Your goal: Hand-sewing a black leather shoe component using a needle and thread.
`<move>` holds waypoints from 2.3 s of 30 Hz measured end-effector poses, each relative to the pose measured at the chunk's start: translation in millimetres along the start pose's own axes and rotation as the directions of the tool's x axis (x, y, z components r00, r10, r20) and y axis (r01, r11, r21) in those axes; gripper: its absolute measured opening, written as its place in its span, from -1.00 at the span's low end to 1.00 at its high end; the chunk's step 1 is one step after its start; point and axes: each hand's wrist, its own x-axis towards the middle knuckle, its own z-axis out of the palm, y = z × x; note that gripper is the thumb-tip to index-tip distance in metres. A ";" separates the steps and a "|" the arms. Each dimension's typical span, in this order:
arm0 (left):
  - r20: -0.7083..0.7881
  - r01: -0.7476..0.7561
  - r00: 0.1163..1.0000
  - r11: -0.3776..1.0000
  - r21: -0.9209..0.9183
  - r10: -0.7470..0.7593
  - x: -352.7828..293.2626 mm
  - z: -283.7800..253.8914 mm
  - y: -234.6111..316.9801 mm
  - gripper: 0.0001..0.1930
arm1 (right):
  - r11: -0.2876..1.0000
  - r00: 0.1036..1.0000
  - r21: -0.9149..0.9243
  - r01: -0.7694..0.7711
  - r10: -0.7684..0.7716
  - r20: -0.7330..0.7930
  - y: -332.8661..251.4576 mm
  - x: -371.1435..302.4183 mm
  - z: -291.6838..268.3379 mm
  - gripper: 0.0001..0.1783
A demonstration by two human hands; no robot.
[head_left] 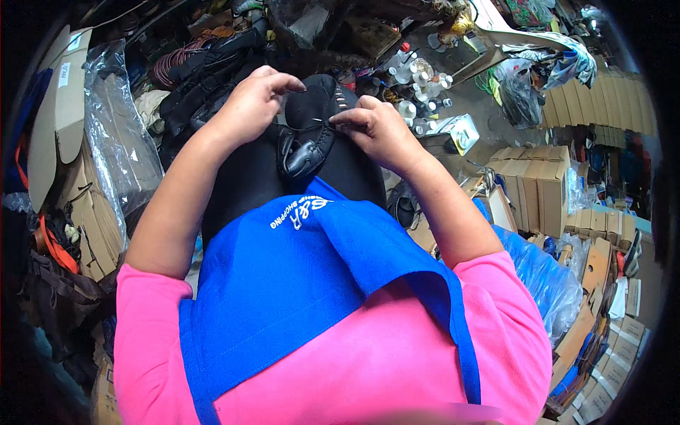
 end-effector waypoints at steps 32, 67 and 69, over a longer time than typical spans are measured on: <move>-0.137 -0.103 0.980 0.959 0.263 0.143 -19.9 25.6 -3.5 -0.78 | 0.911 0.966 0.364 -0.193 0.111 0.233 27.4 14.3 -3.0 -0.72; 0.030 0.219 0.976 0.968 -0.124 -0.217 -4.4 33.3 26.9 -0.86 | 0.739 0.946 0.592 -0.323 0.273 0.175 26.8 17.6 23.6 -0.83; -0.096 0.002 0.995 0.993 0.117 0.010 -7.9 29.2 13.6 -0.85 | 0.824 0.973 0.518 -0.230 0.202 0.111 30.6 15.5 16.8 -0.83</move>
